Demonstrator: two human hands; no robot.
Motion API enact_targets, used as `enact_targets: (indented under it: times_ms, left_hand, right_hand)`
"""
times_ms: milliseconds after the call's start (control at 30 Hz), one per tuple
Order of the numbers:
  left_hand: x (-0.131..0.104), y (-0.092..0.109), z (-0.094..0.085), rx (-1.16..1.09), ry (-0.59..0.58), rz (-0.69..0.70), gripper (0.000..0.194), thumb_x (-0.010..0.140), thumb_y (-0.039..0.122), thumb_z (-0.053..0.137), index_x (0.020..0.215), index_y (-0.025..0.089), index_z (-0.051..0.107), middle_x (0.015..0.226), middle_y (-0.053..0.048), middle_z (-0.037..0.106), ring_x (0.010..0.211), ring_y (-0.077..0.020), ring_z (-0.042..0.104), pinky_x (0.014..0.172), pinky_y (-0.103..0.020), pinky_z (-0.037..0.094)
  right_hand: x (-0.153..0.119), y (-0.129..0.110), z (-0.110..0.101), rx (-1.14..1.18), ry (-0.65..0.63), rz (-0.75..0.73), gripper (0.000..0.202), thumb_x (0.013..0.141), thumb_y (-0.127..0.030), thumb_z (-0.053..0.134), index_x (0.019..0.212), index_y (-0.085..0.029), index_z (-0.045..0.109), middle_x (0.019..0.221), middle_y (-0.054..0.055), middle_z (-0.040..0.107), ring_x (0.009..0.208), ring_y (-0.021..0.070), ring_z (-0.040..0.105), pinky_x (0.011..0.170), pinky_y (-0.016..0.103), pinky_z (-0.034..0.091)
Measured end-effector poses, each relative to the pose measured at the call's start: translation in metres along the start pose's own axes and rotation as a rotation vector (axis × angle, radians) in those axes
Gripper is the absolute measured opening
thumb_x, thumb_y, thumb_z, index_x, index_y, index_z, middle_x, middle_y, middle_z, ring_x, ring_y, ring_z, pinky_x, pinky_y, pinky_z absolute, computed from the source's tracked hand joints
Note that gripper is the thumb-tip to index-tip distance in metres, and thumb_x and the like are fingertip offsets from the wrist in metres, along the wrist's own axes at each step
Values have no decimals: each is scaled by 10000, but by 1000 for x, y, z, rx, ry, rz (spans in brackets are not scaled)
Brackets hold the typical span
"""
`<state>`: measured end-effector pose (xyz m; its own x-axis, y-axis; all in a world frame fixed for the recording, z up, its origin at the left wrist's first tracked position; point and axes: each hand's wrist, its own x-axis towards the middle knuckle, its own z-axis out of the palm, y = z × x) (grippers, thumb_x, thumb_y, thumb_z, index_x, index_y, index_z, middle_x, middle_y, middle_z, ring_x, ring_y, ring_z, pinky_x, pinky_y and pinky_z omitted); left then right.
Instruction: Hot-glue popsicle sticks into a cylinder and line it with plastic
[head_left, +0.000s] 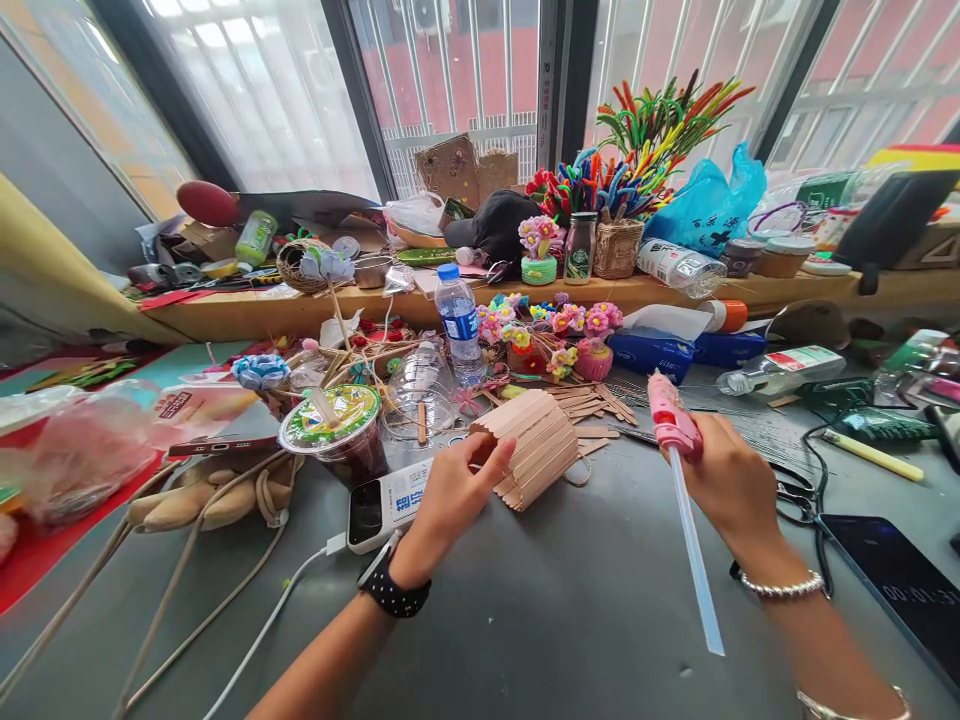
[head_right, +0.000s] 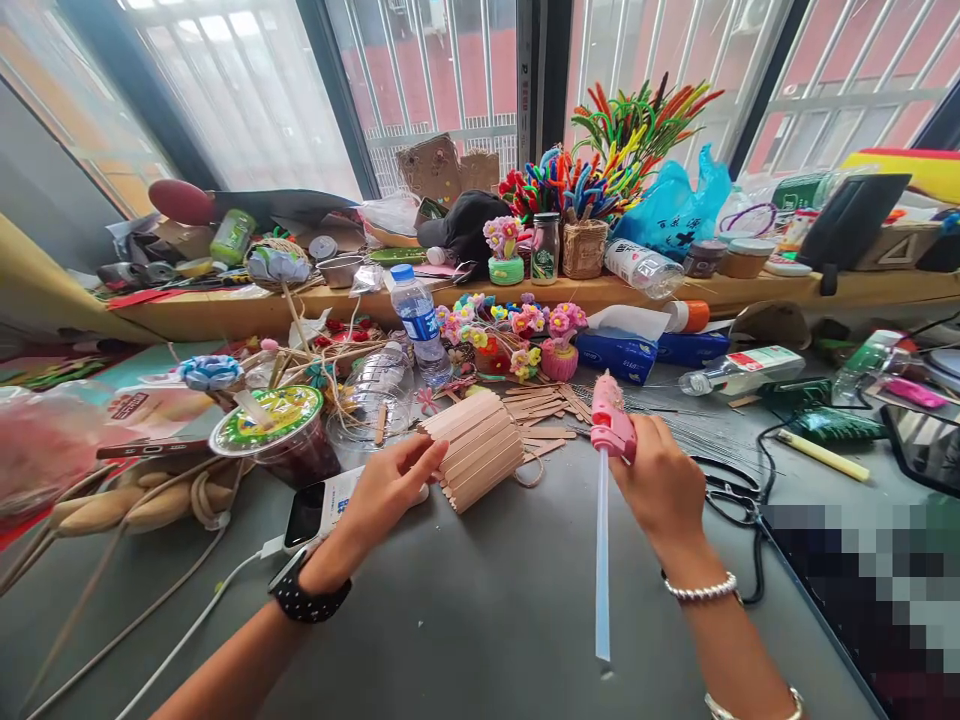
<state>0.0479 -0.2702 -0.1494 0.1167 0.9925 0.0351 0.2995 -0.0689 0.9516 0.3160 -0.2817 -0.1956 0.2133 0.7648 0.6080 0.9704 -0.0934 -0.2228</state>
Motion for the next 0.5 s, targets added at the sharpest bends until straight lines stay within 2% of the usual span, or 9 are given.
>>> enact_targets:
  times_ms: [100,267,400,500]
  left_hand:
    - [7,-6,11,-147,-49,-56,372,667,515,561,629,147,526,632,6,522,623,-125,518,593,-220,420]
    - [6,-5,23,-233,-73,-87,396,699,528,508,727,134,537,695,-22,557,670,-135,542,658,-254,450]
    - [0,-6,23,-201,-63,-42,369,691,510,526,676,141,527,654,-9,536,664,-135,517,626,-235,429]
    - [1,-8,17,-149,-31,3,369,682,510,531,606,152,488,592,11,490,622,-125,479,581,-221,398]
  right_hand:
    - [1,2,0,-83,-83,-26,242,755,-343,474,917,-169,519,891,52,589,614,145,517,447,232,265]
    - [-2,0,3,-178,-395,-92,311,799,-432,389,946,-176,489,920,45,542,608,142,526,440,237,277]
    - [-6,4,8,-234,-505,-146,171,753,-270,465,874,-156,505,919,59,511,650,146,547,497,251,336]
    - [-7,10,11,-288,-541,-145,162,714,-204,491,852,-121,509,897,90,499,759,200,559,566,281,374]
